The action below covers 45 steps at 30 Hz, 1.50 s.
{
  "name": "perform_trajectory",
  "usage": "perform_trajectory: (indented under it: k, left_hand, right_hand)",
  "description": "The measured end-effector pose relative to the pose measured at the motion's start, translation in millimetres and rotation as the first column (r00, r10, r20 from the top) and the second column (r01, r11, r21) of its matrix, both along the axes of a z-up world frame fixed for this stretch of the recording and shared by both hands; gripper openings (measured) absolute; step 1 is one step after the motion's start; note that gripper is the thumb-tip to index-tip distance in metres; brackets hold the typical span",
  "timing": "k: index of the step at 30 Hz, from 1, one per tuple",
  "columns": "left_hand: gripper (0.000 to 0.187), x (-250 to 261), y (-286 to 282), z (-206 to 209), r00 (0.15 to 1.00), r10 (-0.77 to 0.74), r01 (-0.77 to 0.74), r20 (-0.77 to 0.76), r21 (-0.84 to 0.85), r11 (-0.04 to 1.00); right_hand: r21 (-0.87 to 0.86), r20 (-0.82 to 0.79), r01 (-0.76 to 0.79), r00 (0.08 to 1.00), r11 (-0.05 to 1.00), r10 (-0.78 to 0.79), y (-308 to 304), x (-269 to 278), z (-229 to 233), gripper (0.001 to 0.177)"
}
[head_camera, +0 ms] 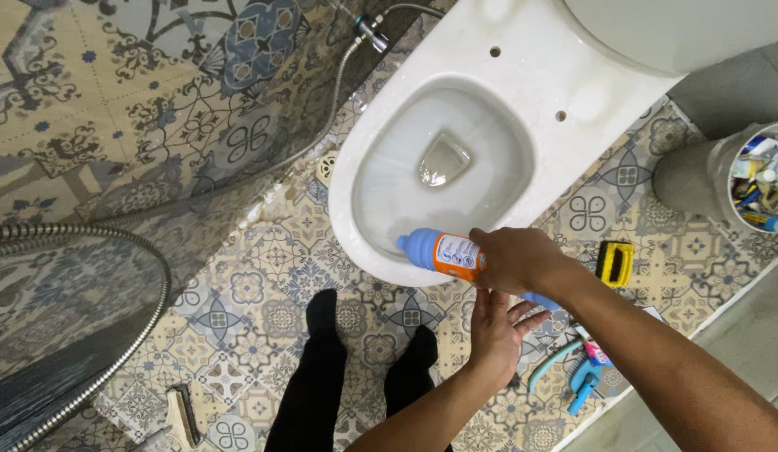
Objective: The person cleans a toilet by using a shower head to rinse the bowl and then pouring liquid cleaner from a blue bottle into the water.
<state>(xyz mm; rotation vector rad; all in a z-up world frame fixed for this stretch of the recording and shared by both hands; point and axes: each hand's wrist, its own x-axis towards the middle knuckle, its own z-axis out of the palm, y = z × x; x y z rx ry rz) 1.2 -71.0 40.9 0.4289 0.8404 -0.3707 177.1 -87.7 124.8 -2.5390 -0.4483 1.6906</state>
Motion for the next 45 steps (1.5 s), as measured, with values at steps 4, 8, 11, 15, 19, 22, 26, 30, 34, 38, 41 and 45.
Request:
perform_trajectory:
  k: [4,8,11,15,19,22,26,30,34,38,41,45]
  left_hand:
    - [0.049,-5.1,-4.7,2.3,0.99,-0.033,0.03,0.135,0.026,0.999]
    - [0.063,-8.8,9.8,2.1,0.991,-0.124,0.117,0.057,0.114,0.987]
    - [0.08,-8.0,44.2,6.4,0.952,-0.304,0.297,-0.008,0.239,0.924]
    - [0.087,-7.8,94.1,9.2,0.926,-0.341,0.234,0.161,0.464,0.854]
    - [0.078,4.4,153.9,2.8,0.872,-0.488,0.389,0.036,0.553,0.736]
    - [0.076,29.4,195.2,-4.4,0.802,-0.598,0.485,0.008,0.577,0.658]
    - [0.08,51.6,236.3,-12.1,0.684,-0.728,0.516,0.048,0.673,0.529]
    - [0.077,70.0,270.2,-31.8,0.542,-0.836,0.619,-0.087,0.714,0.327]
    - [0.076,88.0,292.4,-58.3,0.458,-0.882,0.601,0.108,0.694,0.397]
    - [0.084,96.4,302.2,-61.2,0.293,-0.956,0.652,0.0,0.731,0.2]
    - [0.087,102.5,300.3,-69.5,0.248,-0.969,0.591,0.013,0.79,0.161]
    - [0.085,103.6,298.7,-88.7,0.134,-0.979,0.386,0.156,0.901,0.197]
  right_hand:
    - [-0.079,0.008,-0.145,0.989,0.986,0.147,2.6,4.6,14.6,0.067]
    - [-0.04,-0.01,0.088,0.996,0.995,-0.088,-8.3,-3.5,8.3,0.078]
    - [0.112,-0.123,0.487,0.872,0.866,-0.474,-17.8,-28.5,-11.9,0.08]
    - [0.262,-0.266,0.839,0.537,0.476,-0.8,4.4,-82.8,-47.5,0.077]
    - [0.264,-0.487,0.959,0.039,-0.105,-0.873,55.4,-112.1,-73.0,0.066]
    - [0.26,-0.573,0.895,-0.16,-0.363,-0.804,94.3,-113.6,-86.8,0.06]
    - [0.241,-0.696,0.755,-0.304,-0.61,-0.65,134.7,-116.6,-100.9,0.056]
    - [0.257,-0.706,0.686,-0.347,-0.681,-0.617,163.2,-109.7,-118.4,0.055]
    - [0.2,-0.748,0.623,-0.401,-0.757,-0.528,179.9,-102.8,-132.4,0.056]
    - [0.21,-0.809,0.622,-0.323,-0.755,-0.491,178.4,-105.7,-140.2,0.055]
    - [0.223,-0.879,0.555,-0.242,-0.802,-0.412,177.6,-108.2,-154.6,0.054]
    - [0.26,-0.921,0.454,-0.15,-0.852,-0.36,181.4,-117.5,-179.2,0.052]
